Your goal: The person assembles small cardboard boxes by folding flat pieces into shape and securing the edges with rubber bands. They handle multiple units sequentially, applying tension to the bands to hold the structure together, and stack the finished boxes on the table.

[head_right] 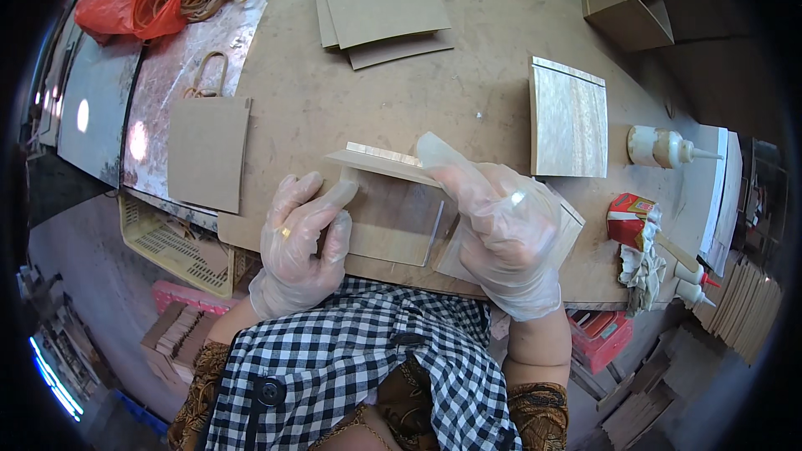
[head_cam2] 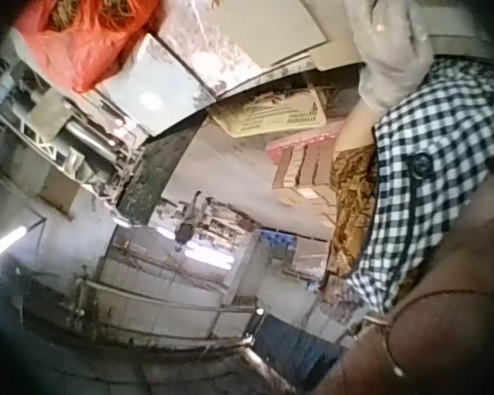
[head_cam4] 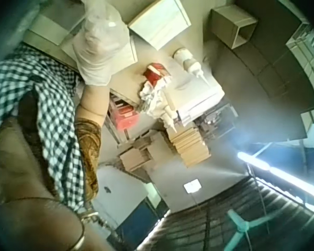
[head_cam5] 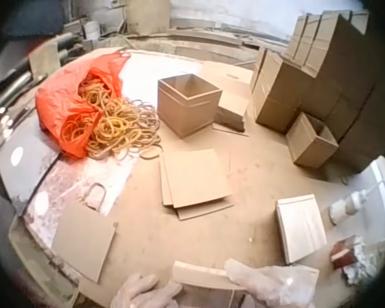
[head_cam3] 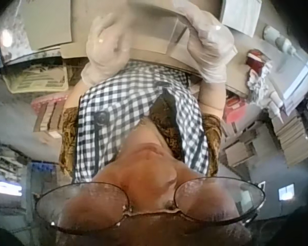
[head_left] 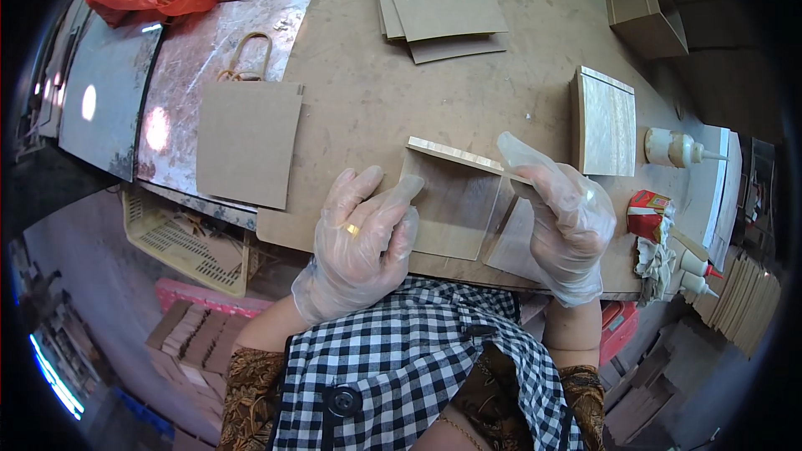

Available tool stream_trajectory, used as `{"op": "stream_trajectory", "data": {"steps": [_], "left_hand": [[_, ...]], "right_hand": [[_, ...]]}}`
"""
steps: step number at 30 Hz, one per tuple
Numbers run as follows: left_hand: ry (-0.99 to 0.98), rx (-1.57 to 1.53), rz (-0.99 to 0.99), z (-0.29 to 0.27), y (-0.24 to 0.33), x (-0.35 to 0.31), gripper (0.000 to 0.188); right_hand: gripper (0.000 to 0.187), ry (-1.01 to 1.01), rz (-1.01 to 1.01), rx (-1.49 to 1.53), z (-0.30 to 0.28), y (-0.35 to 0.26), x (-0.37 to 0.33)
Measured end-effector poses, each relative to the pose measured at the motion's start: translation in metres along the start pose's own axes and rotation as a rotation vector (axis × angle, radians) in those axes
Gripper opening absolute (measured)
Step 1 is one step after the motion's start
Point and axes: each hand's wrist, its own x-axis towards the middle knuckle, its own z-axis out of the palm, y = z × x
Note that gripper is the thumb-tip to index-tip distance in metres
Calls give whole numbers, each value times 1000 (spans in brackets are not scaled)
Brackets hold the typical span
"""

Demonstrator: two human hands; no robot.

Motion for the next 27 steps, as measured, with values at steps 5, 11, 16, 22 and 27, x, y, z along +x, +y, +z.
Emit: {"op": "stream_trajectory", "data": {"steps": [5,11,16,22,27], "left_hand": [[45,-111,-27,-11,1,5,30],[209,84,-24,-73,-10,79,38],[-175,46,21,-64,-1,172,49],[-890,-125,-374,15,45,253,71],[-1041,-192,-601,56,53,257,68]], "right_hand": [[38,-42,3,-41,-3,-3,7],[50,110,-131,-71,9,15,-1],[44,163,-124,-128,14,15,0],[36,197,-53,-140,12,8,-3],[35,304,-91,-54,20,7,-7]]}}
